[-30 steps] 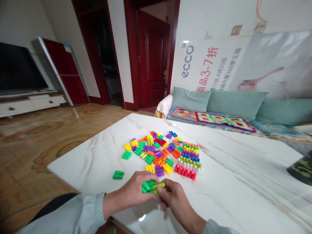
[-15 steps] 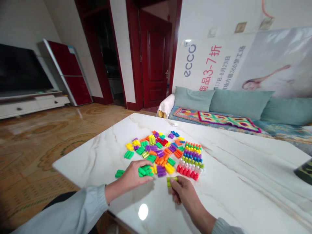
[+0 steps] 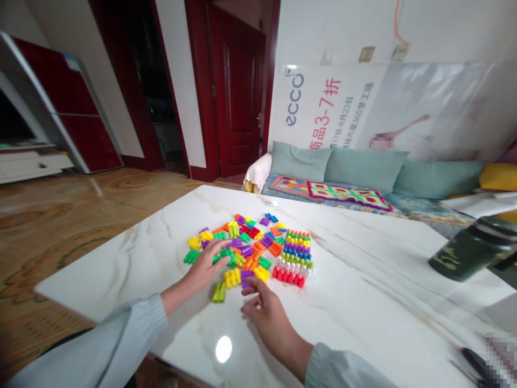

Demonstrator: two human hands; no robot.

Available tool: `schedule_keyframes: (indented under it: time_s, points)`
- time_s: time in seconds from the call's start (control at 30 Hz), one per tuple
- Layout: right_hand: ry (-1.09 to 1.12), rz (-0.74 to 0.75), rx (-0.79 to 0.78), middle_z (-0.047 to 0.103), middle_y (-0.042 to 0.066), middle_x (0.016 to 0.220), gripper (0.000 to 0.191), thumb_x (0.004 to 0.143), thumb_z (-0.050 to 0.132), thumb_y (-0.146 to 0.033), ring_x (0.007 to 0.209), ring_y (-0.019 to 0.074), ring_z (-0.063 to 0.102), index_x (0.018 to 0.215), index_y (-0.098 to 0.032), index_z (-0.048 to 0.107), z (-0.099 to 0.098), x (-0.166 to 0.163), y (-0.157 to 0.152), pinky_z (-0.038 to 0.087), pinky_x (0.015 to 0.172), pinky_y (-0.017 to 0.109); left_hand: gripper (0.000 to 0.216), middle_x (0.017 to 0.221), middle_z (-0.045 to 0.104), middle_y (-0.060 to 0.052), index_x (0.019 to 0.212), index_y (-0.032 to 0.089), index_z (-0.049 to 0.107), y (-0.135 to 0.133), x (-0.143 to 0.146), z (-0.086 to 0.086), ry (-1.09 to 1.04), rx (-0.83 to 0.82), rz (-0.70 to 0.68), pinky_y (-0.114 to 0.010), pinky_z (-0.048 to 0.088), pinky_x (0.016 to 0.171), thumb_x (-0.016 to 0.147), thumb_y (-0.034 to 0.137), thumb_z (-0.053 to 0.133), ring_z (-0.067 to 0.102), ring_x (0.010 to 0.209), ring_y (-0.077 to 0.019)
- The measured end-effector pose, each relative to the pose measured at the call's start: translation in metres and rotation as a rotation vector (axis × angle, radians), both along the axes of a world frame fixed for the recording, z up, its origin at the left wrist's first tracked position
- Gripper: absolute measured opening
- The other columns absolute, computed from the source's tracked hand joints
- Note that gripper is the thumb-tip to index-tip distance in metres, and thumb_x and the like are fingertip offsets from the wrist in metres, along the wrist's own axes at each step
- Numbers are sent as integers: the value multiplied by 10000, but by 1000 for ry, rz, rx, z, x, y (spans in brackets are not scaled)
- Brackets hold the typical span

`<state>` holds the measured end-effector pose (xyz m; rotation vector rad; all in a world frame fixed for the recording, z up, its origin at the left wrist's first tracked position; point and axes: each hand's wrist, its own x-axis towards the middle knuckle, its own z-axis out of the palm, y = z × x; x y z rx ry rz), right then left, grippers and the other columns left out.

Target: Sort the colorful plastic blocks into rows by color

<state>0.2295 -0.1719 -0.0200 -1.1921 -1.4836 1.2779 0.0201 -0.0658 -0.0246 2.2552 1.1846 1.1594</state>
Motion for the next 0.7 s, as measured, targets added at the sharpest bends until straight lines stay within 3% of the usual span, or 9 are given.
schedule_keyframes:
  time_s: [0.1, 0.2, 0.37, 0.53, 0.7]
  points:
    - [-232, 78, 52, 647, 42, 991, 398, 734, 503, -84, 683, 118, 618, 1111, -184, 579, -9, -2, -13, 487, 651, 277, 600, 1481, 393, -153, 1458, 215, 385, -5, -2, -6, 177, -27, -39, -509, 293, 1150, 925, 458, 514, 317, 1403, -313]
    - [-335, 105, 121, 634, 14, 896, 386, 717, 458, -17, 665, 109, 601, 1037, -177, 601, -12, 3, -16, 474, 640, 247, 831, 1577, 233, -137, 1494, 280, 333, -21, -3, -3, 404, -48, -76, -608, 202, 1154, 798, 643, 608, 167, 1450, -399]
    - [-469, 166, 371, 617, 39, 976, 299, 798, 454, -29, 821, 139, 612, 998, -194, 604, -13, 19, -11, 482, 748, 254, 1044, 1614, 161, -80, 1462, 385, 369, -46, -1, 4, 610, 20, -165, -673, 95, 1145, 553, 706, 771, 128, 1452, -440]
    - [-708, 335, 573, 590, 73, 1071, 238, 923, 393, -110, 843, 150, 600, 1049, -205, 570, -13, 29, -13, 474, 749, 262, 871, 1590, 220, -116, 1396, 346, 480, -47, 1, -4, 600, -4, -118, -633, 309, 1085, 625, 615, 784, 220, 1427, -431]
    - [-831, 428, 671, 568, 88, 1113, 239, 949, 359, -120, 888, 165, 583, 1108, -201, 518, -15, 31, -14, 467, 770, 274, 456, 1385, 491, -100, 1276, 268, 583, -38, 4, -8, 504, 160, -108, -489, 423, 1050, 831, 306, 675, 422, 1293, -311]
